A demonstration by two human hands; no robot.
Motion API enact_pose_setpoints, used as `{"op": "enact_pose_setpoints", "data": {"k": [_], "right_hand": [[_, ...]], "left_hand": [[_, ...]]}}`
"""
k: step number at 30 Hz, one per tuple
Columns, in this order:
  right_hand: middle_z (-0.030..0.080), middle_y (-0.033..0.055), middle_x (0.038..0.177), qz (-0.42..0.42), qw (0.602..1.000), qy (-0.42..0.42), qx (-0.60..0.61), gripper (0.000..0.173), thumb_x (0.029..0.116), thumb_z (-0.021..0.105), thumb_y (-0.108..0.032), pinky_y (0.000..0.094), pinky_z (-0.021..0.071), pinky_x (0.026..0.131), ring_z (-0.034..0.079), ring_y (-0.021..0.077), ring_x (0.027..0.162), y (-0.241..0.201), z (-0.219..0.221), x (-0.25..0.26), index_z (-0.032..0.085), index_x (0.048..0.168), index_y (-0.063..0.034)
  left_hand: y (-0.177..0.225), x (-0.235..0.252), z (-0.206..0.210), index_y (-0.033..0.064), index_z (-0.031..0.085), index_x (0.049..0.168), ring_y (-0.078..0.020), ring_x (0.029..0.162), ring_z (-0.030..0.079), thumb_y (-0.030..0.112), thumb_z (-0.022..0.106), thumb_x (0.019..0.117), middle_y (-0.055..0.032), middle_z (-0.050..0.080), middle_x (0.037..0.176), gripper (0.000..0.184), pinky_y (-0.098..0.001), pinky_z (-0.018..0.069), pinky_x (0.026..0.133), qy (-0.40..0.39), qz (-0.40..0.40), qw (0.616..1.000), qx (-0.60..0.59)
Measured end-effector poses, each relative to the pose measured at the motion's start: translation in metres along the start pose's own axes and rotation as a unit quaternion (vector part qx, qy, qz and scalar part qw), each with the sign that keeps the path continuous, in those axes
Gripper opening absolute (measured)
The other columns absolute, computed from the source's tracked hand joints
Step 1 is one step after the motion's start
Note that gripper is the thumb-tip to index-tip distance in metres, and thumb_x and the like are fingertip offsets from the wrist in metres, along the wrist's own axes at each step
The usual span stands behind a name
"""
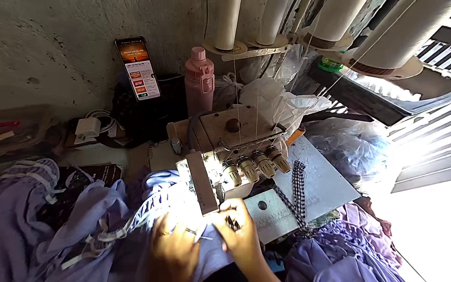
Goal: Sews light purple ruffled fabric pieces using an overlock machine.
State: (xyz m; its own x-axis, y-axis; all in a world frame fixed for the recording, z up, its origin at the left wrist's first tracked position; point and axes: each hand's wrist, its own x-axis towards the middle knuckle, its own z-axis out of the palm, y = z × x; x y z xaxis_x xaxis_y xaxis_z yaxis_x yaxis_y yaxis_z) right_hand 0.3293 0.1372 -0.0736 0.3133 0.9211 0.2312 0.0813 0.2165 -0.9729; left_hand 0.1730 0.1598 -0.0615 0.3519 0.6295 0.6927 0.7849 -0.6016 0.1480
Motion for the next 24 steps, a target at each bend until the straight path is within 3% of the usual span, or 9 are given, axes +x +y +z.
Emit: {"op": "enact_pose_setpoints", "data": {"k": [3, 6, 8, 12, 15, 17, 19, 21, 24], "right_hand": [[0.064, -0.0057, 0.079, 0.034, 0.993, -0.007, 0.112, 0.030, 0.0877, 0.075, -0.004, 0.0148, 0.0510, 0.043, 0.056, -0.0034, 0.050, 0.000, 0.004, -0.024, 0.052, 0.107, -0.0081], [0.069, -0.0018, 0.087, -0.032, 0.995, -0.024, 0.087, 0.019, 0.0912, 0.072, -0.004, 0.0163, 0.0581, 0.056, 0.065, -0.0009, 0.062, 0.003, 0.004, -0.030, 0.059, 0.105, -0.0045], [0.073, 0.0011, 0.089, -0.062, 0.994, -0.040, 0.076, 0.012, 0.0960, 0.069, -0.010, 0.0168, 0.0590, 0.064, 0.068, 0.0003, 0.070, 0.007, 0.001, -0.032, 0.068, 0.104, -0.0012], [0.069, -0.0023, 0.088, -0.072, 0.994, -0.061, 0.051, 0.033, 0.0977, 0.067, -0.037, 0.0111, 0.0518, 0.069, 0.061, -0.0058, 0.076, 0.013, -0.001, -0.029, 0.070, 0.099, -0.0037], [0.068, -0.0012, 0.082, -0.053, 0.997, -0.052, 0.019, 0.020, 0.0905, 0.073, -0.024, 0.0115, 0.0512, 0.068, 0.062, -0.0037, 0.076, 0.012, 0.001, -0.028, 0.071, 0.088, -0.0036], [0.066, -0.0021, 0.079, -0.035, 0.998, -0.052, 0.022, 0.016, 0.0904, 0.071, -0.018, 0.0108, 0.0495, 0.067, 0.061, -0.0045, 0.075, 0.013, 0.001, -0.030, 0.069, 0.083, -0.0040], [0.064, -0.0058, 0.075, -0.002, 0.997, -0.054, 0.050, 0.014, 0.0902, 0.071, -0.016, 0.0093, 0.0472, 0.063, 0.058, -0.0075, 0.069, 0.012, -0.001, -0.033, 0.068, 0.081, -0.0060], [0.063, -0.0094, 0.073, 0.015, 0.995, -0.046, 0.083, 0.011, 0.0889, 0.072, -0.014, 0.0088, 0.0478, 0.062, 0.057, -0.0085, 0.067, 0.011, -0.001, -0.035, 0.065, 0.083, -0.0091], [0.062, -0.0091, 0.073, -0.020, 0.997, -0.022, 0.074, 0.014, 0.0878, 0.072, -0.008, 0.0081, 0.0461, 0.058, 0.055, -0.0083, 0.062, 0.007, 0.001, -0.035, 0.059, 0.093, -0.0104]], "left_hand": [[-0.036, 0.010, 0.003, 0.0127, 0.070, 0.084, -0.0153, 0.118, 0.062, 0.034, 0.058, 0.1000, -0.0021, 0.074, 0.092, 0.029, -0.0267, 0.0399, 0.110, 0.007, 0.015, 0.983, -0.180], [-0.040, 0.018, -0.018, 0.0158, 0.064, 0.090, -0.0065, 0.113, 0.062, 0.031, 0.065, 0.0949, 0.0035, 0.070, 0.095, 0.016, -0.0204, 0.0448, 0.104, -0.006, 0.000, 0.970, -0.243], [-0.026, 0.013, -0.036, 0.0188, 0.065, 0.093, -0.0091, 0.100, 0.060, 0.036, 0.063, 0.0990, 0.0027, 0.065, 0.089, 0.019, -0.0230, 0.0418, 0.097, -0.037, 0.018, 0.979, -0.200], [0.007, -0.018, -0.042, 0.0146, 0.076, 0.093, -0.0207, 0.084, 0.062, 0.027, 0.063, 0.0970, -0.0039, 0.069, 0.076, 0.018, -0.0364, 0.0402, 0.090, -0.111, 0.054, 0.984, -0.129], [0.021, -0.029, -0.042, 0.0136, 0.076, 0.083, -0.0215, 0.070, 0.058, 0.027, 0.061, 0.0970, -0.0036, 0.064, 0.064, 0.025, -0.0372, 0.0387, 0.085, -0.148, 0.076, 0.980, -0.110], [0.027, -0.026, -0.049, 0.0132, 0.077, 0.079, -0.0221, 0.063, 0.055, 0.038, 0.058, 0.1006, -0.0040, 0.060, 0.059, 0.039, -0.0385, 0.0385, 0.081, -0.168, 0.088, 0.971, -0.144], [0.030, -0.018, -0.055, 0.0160, 0.077, 0.085, -0.0216, 0.078, 0.058, 0.047, 0.057, 0.1015, -0.0042, 0.063, 0.071, 0.040, -0.0352, 0.0407, 0.087, -0.136, 0.061, 0.975, -0.166], [0.026, -0.003, -0.050, 0.0172, 0.075, 0.101, -0.0228, 0.101, 0.063, 0.043, 0.054, 0.1031, -0.0057, 0.071, 0.098, 0.033, -0.0358, 0.0451, 0.095, -0.095, 0.019, 0.988, -0.118], [0.018, 0.011, -0.026, 0.0124, 0.078, 0.107, -0.0267, 0.106, 0.068, 0.038, 0.048, 0.1019, -0.0052, 0.076, 0.113, 0.040, -0.0384, 0.0515, 0.090, -0.060, 0.008, 0.998, 0.006]]}}
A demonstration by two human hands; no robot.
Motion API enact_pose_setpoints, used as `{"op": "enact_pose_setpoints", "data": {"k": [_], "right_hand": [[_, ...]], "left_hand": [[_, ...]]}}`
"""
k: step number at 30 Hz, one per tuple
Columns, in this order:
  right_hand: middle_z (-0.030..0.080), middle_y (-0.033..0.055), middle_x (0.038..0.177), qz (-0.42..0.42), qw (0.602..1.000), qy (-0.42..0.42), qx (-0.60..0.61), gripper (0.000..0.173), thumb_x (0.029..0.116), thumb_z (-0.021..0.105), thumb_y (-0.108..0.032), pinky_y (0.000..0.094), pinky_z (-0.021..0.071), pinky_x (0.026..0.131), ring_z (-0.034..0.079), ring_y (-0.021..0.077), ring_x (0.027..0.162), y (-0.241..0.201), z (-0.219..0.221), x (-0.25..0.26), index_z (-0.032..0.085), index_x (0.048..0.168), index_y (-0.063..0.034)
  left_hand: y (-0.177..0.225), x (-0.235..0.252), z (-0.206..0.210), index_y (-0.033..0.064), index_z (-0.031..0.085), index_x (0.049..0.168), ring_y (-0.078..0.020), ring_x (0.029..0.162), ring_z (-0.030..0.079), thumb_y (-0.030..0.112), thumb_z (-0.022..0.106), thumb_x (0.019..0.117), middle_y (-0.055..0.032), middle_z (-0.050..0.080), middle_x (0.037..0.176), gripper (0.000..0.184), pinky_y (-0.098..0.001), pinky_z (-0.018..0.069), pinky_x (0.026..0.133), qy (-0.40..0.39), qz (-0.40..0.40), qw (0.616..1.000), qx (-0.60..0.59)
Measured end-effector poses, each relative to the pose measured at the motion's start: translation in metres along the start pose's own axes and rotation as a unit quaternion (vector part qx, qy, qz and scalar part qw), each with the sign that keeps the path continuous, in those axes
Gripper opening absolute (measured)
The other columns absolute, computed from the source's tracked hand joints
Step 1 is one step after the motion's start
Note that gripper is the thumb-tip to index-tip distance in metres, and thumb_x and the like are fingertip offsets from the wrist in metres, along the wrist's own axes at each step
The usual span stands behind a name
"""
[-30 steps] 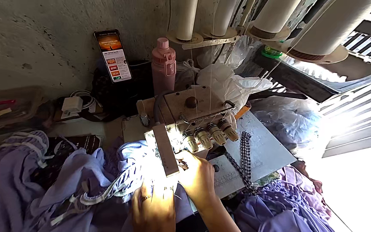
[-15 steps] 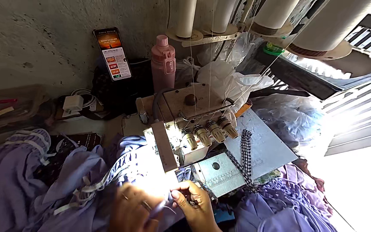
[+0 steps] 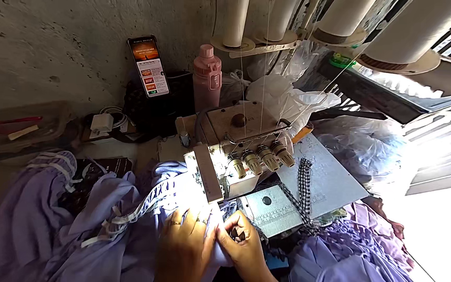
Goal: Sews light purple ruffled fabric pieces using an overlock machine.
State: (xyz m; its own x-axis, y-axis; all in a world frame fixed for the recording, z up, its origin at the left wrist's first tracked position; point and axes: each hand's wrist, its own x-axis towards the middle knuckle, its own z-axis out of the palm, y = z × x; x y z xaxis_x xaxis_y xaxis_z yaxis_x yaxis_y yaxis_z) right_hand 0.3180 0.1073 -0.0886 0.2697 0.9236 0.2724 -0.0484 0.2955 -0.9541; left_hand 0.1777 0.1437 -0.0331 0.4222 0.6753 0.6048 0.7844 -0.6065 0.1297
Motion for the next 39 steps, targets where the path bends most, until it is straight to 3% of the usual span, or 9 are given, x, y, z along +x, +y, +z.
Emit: {"op": "enact_pose_setpoints", "data": {"k": [5, 13, 17, 25, 28, 31, 34, 37, 39], "right_hand": [[0.061, 0.0025, 0.063, -0.103, 0.973, -0.098, -0.180, 0.053, 0.0907, 0.063, -0.010, 0.0193, 0.0495, 0.053, 0.054, 0.0051, 0.051, -0.012, -0.005, 0.012, 0.053, 0.138, 0.0112], [0.061, -0.0037, 0.069, 0.006, 0.985, -0.116, -0.127, 0.056, 0.0921, 0.059, -0.008, 0.0166, 0.0487, 0.059, 0.053, -0.0014, 0.058, -0.022, -0.003, 0.025, 0.047, 0.143, 0.0108], [0.063, -0.0056, 0.073, 0.014, 0.994, -0.078, -0.069, 0.057, 0.0896, 0.061, -0.004, 0.0127, 0.0493, 0.063, 0.055, -0.0053, 0.063, -0.019, 0.001, 0.024, 0.043, 0.142, 0.0121], [0.067, -0.0051, 0.078, 0.060, 0.998, -0.023, -0.010, 0.052, 0.0888, 0.070, -0.004, 0.0121, 0.0486, 0.057, 0.057, -0.0044, 0.061, -0.012, -0.006, 0.000, 0.048, 0.135, 0.0055], [0.073, -0.0045, 0.084, 0.137, 0.990, -0.032, 0.010, 0.057, 0.0864, 0.075, -0.005, 0.0133, 0.0477, 0.049, 0.060, -0.0031, 0.059, -0.010, -0.023, -0.030, 0.047, 0.136, -0.0005], [0.076, -0.0045, 0.090, 0.185, 0.982, -0.031, 0.027, 0.061, 0.0847, 0.075, -0.001, 0.0139, 0.0495, 0.049, 0.064, -0.0020, 0.062, -0.019, -0.033, -0.047, 0.046, 0.139, -0.0023], [0.077, -0.0024, 0.095, 0.202, 0.977, -0.051, 0.044, 0.065, 0.0851, 0.073, 0.001, 0.0144, 0.0503, 0.052, 0.065, -0.0009, 0.065, -0.028, -0.037, -0.051, 0.043, 0.142, -0.0012], [0.077, -0.0041, 0.094, 0.204, 0.975, -0.065, 0.060, 0.061, 0.0866, 0.072, 0.003, 0.0132, 0.0499, 0.052, 0.065, -0.0023, 0.066, -0.035, -0.036, -0.053, 0.044, 0.141, -0.0034], [0.076, -0.0058, 0.090, 0.187, 0.979, -0.062, 0.044, 0.055, 0.0887, 0.071, 0.001, 0.0122, 0.0480, 0.052, 0.063, -0.0043, 0.064, -0.036, -0.035, -0.053, 0.047, 0.137, -0.0038]], "left_hand": [[0.006, -0.003, 0.008, 0.0144, 0.080, 0.108, -0.0257, 0.107, 0.069, 0.028, 0.044, 0.1036, -0.0024, 0.077, 0.115, 0.039, -0.0392, 0.0502, 0.093, -0.003, 0.007, 0.997, 0.070], [-0.005, 0.008, 0.011, 0.0054, 0.075, 0.093, -0.0381, 0.109, 0.068, 0.036, 0.042, 0.1030, -0.0157, 0.075, 0.105, 0.046, -0.0495, 0.0508, 0.096, -0.028, -0.033, 0.998, 0.038], [-0.024, 0.022, 0.018, -0.0125, 0.066, 0.117, -0.0390, 0.113, 0.066, 0.047, 0.057, 0.0894, -0.0267, 0.069, 0.116, 0.066, -0.0474, 0.0495, 0.100, -0.009, -0.080, 0.997, -0.020], [-0.039, 0.029, 0.011, -0.0063, 0.059, 0.131, -0.0392, 0.123, 0.061, 0.051, 0.070, 0.0846, -0.0233, 0.066, 0.128, 0.075, -0.0580, 0.0456, 0.104, -0.009, -0.082, 0.993, -0.086], [-0.018, -0.010, -0.022, 0.0094, 0.063, 0.106, -0.0222, 0.102, 0.062, 0.051, 0.067, 0.0928, -0.0088, 0.067, 0.102, 0.044, -0.0408, 0.0476, 0.089, -0.038, -0.095, 0.974, -0.204], [-0.005, -0.058, -0.029, 0.0100, 0.072, 0.093, -0.0108, 0.068, 0.063, 0.044, 0.061, 0.0993, -0.0013, 0.066, 0.074, 0.037, -0.0323, 0.0532, 0.064, -0.317, -0.116, 0.844, -0.417], [0.002, -0.082, 0.004, -0.0029, 0.065, 0.126, -0.0202, 0.096, 0.070, 0.039, 0.054, 0.1046, -0.0132, 0.074, 0.105, 0.048, -0.0434, 0.0546, 0.089, -0.521, -0.177, 0.647, -0.528], [0.025, -0.096, 0.023, 0.0080, 0.067, 0.118, -0.0075, 0.095, 0.071, 0.047, 0.071, 0.0926, 0.0030, 0.075, 0.104, 0.047, -0.0292, 0.0580, 0.090, -0.320, -0.376, 0.505, -0.708], [0.040, -0.080, 0.018, 0.0135, 0.073, 0.109, -0.0078, 0.092, 0.074, 0.032, 0.078, 0.0895, 0.0038, 0.078, 0.099, 0.027, -0.0289, 0.0606, 0.088, -0.121, -0.444, 0.494, -0.738]]}}
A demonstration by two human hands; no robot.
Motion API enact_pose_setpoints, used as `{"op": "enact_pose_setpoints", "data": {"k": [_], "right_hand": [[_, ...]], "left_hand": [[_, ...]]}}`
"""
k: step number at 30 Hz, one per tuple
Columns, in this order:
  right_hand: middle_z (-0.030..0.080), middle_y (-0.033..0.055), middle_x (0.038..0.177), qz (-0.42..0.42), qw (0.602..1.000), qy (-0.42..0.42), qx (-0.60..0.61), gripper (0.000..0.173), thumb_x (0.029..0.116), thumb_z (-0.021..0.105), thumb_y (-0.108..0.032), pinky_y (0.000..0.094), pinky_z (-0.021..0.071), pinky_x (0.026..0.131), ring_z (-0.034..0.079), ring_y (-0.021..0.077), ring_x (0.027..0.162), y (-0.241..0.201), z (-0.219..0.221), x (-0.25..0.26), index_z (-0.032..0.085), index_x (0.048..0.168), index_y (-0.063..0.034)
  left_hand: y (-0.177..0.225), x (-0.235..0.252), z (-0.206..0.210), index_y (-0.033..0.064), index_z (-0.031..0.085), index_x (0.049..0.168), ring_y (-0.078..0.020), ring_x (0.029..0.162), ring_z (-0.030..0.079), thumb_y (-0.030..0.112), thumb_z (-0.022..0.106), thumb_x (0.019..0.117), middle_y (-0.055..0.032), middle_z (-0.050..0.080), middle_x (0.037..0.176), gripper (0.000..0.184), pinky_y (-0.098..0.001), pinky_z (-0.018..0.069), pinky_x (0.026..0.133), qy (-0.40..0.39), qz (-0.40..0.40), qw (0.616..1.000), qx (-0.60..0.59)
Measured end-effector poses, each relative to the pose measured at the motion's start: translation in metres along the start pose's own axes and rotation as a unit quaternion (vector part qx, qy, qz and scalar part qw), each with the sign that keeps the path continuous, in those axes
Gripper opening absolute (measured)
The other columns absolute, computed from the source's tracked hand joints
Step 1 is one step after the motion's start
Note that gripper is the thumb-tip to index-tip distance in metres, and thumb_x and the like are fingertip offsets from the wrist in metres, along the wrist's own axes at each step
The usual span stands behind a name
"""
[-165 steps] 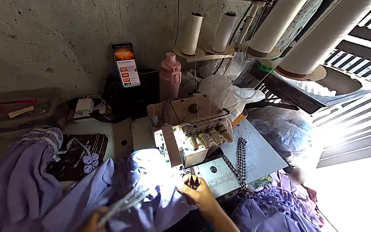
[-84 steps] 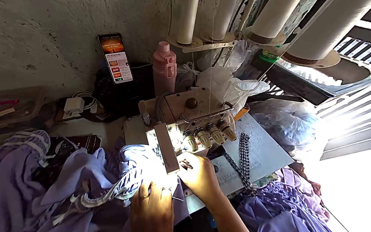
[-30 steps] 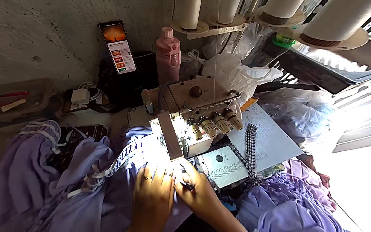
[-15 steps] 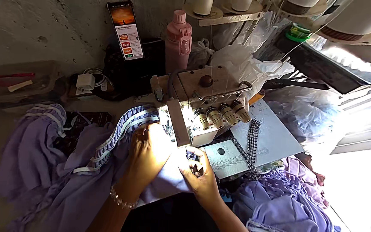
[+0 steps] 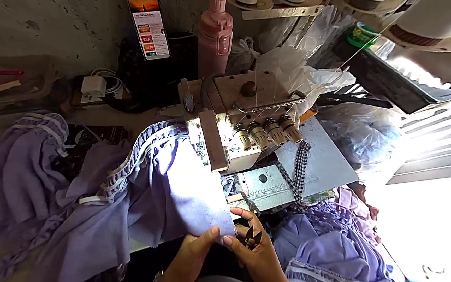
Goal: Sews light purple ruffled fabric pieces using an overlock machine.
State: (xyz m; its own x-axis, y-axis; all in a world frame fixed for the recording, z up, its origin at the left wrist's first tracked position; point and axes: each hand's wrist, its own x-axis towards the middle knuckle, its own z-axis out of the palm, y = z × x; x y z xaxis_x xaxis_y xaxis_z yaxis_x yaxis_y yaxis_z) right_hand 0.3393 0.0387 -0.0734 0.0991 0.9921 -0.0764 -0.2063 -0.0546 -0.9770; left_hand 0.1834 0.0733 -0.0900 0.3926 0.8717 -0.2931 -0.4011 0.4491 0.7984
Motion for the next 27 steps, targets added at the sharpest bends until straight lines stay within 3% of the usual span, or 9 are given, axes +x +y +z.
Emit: {"op": "enact_pose_setpoints", "data": {"k": [2, 4, 6, 9, 15, 17, 20, 24, 27], "right_hand": [[0.074, -0.0079, 0.086, -0.024, 1.000, 0.004, -0.017, 0.047, 0.0905, 0.070, -0.001, 0.0109, 0.0475, 0.052, 0.062, -0.0059, 0.063, -0.001, 0.003, 0.003, 0.050, 0.132, -0.0049], [0.073, -0.0083, 0.082, -0.050, 0.998, 0.008, -0.020, 0.040, 0.0917, 0.069, -0.001, 0.0106, 0.0482, 0.053, 0.062, -0.0059, 0.063, 0.001, 0.006, 0.010, 0.052, 0.127, -0.0067], [0.075, -0.0077, 0.082, -0.079, 0.997, 0.018, -0.021, 0.032, 0.0925, 0.068, -0.002, 0.0105, 0.0500, 0.055, 0.064, -0.0054, 0.064, 0.002, 0.009, 0.020, 0.054, 0.121, -0.0094], [0.071, -0.0083, 0.079, -0.126, 0.990, 0.039, -0.041, 0.024, 0.0922, 0.068, -0.002, 0.0110, 0.0508, 0.053, 0.063, -0.0042, 0.060, -0.001, 0.013, 0.041, 0.057, 0.112, -0.0104], [0.068, -0.0108, 0.080, -0.207, 0.971, 0.064, -0.102, 0.017, 0.0892, 0.065, -0.001, 0.0113, 0.0515, 0.050, 0.060, -0.0060, 0.057, -0.013, 0.025, 0.083, 0.058, 0.103, -0.0089], [0.072, -0.0116, 0.082, -0.226, 0.964, 0.073, -0.118, 0.017, 0.0906, 0.064, -0.001, 0.0096, 0.0493, 0.048, 0.060, -0.0076, 0.056, -0.013, 0.028, 0.084, 0.056, 0.103, -0.0092], [0.071, -0.0120, 0.087, -0.247, 0.952, 0.068, -0.167, 0.013, 0.0929, 0.063, -0.004, 0.0101, 0.0525, 0.055, 0.062, -0.0084, 0.063, 0.004, 0.022, 0.077, 0.056, 0.104, -0.0081], [0.069, 0.0073, 0.084, -0.261, 0.917, 0.062, -0.295, 0.019, 0.0928, 0.067, -0.006, 0.0115, 0.0534, 0.072, 0.063, -0.0049, 0.073, 0.051, 0.002, 0.062, 0.062, 0.099, 0.0107], [0.061, 0.0029, 0.073, -0.232, 0.917, 0.043, -0.320, 0.027, 0.0900, 0.073, -0.011, 0.0086, 0.0477, 0.065, 0.054, -0.0074, 0.063, 0.049, -0.002, 0.053, 0.062, 0.101, 0.0102]], "left_hand": [[0.007, 0.004, 0.009, 0.0125, 0.071, 0.109, -0.0015, 0.095, 0.073, 0.018, 0.073, 0.0921, 0.0067, 0.078, 0.100, 0.018, -0.0228, 0.0604, 0.089, 0.082, 0.213, 0.961, 0.156], [0.016, 0.015, -0.006, 0.0059, 0.071, 0.101, -0.0019, 0.095, 0.070, 0.034, 0.070, 0.0960, -0.0008, 0.075, 0.095, 0.028, -0.0217, 0.0572, 0.090, 0.135, 0.376, 0.806, 0.437], [0.032, 0.026, -0.012, 0.0087, 0.074, 0.088, -0.0123, 0.090, 0.071, 0.042, 0.060, 0.0987, -0.0075, 0.074, 0.086, 0.037, -0.0325, 0.0572, 0.085, 0.164, 0.412, 0.666, 0.599], [0.049, 0.038, -0.007, 0.0113, 0.074, 0.080, -0.0208, 0.083, 0.074, 0.041, 0.059, 0.0972, -0.0087, 0.074, 0.082, 0.038, -0.0425, 0.0592, 0.072, 0.184, 0.390, 0.595, 0.678], [0.079, 0.053, 0.013, 0.0041, 0.070, 0.068, -0.0259, 0.064, 0.073, 0.021, 0.064, 0.0892, -0.0127, 0.069, 0.067, 0.028, -0.0421, 0.0574, 0.053, 0.213, 0.359, 0.546, 0.727], [0.089, 0.062, 0.012, 0.0013, 0.070, 0.071, -0.0298, 0.074, 0.075, 0.018, 0.066, 0.0867, -0.0162, 0.072, 0.075, 0.024, -0.0460, 0.0591, 0.062, 0.210, 0.341, 0.567, 0.720], [0.120, 0.069, 0.013, -0.0087, 0.072, 0.105, -0.0400, 0.111, 0.069, 0.017, 0.063, 0.0945, -0.0269, 0.072, 0.111, 0.029, -0.0545, 0.0527, 0.095, 0.136, 0.181, 0.662, 0.714], [0.121, 0.099, 0.001, -0.0052, 0.072, 0.112, -0.0378, 0.113, 0.069, 0.024, 0.056, 0.1019, -0.0242, 0.072, 0.115, 0.035, -0.0524, 0.0534, 0.096, 0.180, 0.185, 0.646, 0.718], [0.117, 0.101, -0.001, -0.0050, 0.071, 0.116, -0.0380, 0.111, 0.070, 0.023, 0.049, 0.1059, -0.0247, 0.072, 0.114, 0.037, -0.0529, 0.0543, 0.095, 0.220, 0.190, 0.660, 0.693]]}}
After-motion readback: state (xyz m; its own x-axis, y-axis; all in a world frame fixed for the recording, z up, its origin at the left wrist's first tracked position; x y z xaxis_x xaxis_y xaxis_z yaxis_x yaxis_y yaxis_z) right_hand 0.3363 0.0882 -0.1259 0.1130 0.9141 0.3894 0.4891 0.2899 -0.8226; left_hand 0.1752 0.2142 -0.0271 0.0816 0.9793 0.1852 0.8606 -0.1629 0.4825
